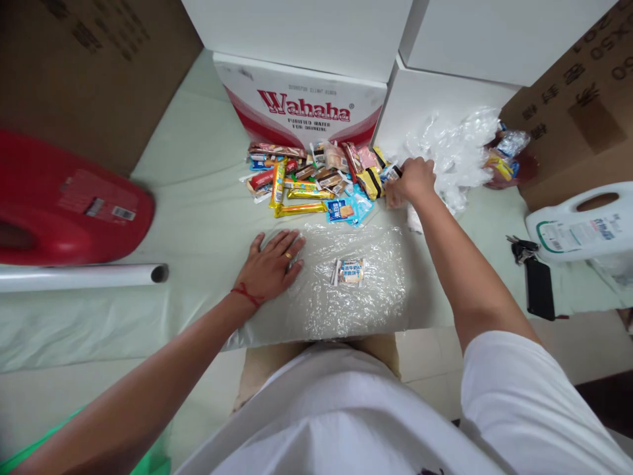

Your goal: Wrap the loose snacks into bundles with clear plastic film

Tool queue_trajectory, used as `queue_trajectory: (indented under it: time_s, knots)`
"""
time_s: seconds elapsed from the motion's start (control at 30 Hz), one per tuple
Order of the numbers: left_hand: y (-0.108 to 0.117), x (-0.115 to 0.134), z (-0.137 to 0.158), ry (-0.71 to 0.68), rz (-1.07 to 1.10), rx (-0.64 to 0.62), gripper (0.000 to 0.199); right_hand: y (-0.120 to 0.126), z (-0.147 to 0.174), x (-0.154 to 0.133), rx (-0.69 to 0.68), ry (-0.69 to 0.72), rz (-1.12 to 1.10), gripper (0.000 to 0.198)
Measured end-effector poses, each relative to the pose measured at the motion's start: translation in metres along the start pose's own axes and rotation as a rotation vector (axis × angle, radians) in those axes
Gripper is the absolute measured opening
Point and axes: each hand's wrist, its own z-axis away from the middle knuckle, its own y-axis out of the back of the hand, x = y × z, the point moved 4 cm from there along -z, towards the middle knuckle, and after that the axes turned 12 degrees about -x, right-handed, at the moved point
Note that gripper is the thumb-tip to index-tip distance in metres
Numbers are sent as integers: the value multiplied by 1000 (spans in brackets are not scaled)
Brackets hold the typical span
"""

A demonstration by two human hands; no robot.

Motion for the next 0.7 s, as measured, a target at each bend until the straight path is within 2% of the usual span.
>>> queue_trajectory:
  time_s: [0.07, 0.13, 0.23, 0.3, 0.4, 0.5, 0.63, 0.7]
  knots:
    - [0, 0, 0, 2, 11, 5, 56, 0, 36, -9, -17, 108, 0, 54]
    - [0, 0, 0, 1, 20, 14, 56, -10, 80, -19, -67, 312, 4, 51]
    - [-1, -1, 0, -3, 21, 24, 55, -37, 143, -32, -194, 572, 14, 49]
    - [-2, -2, 0, -7, 10, 26, 55, -56, 173, -38, -272, 665, 19, 50]
    - [-2, -1, 0, -7, -9, 22, 56, -79, 195, -43, -314, 682, 42, 55]
    - [-2, 0, 0, -1, -4, 18, 57, -93, 196, -45, -326, 645, 60, 61]
    - [-2, 0, -1, 3, 1, 14, 57, -99, 195, -42, -324, 631, -2, 76]
    - [-2, -3, -2, 8, 14, 1, 57, -95, 200, -34, -267, 637, -95, 77]
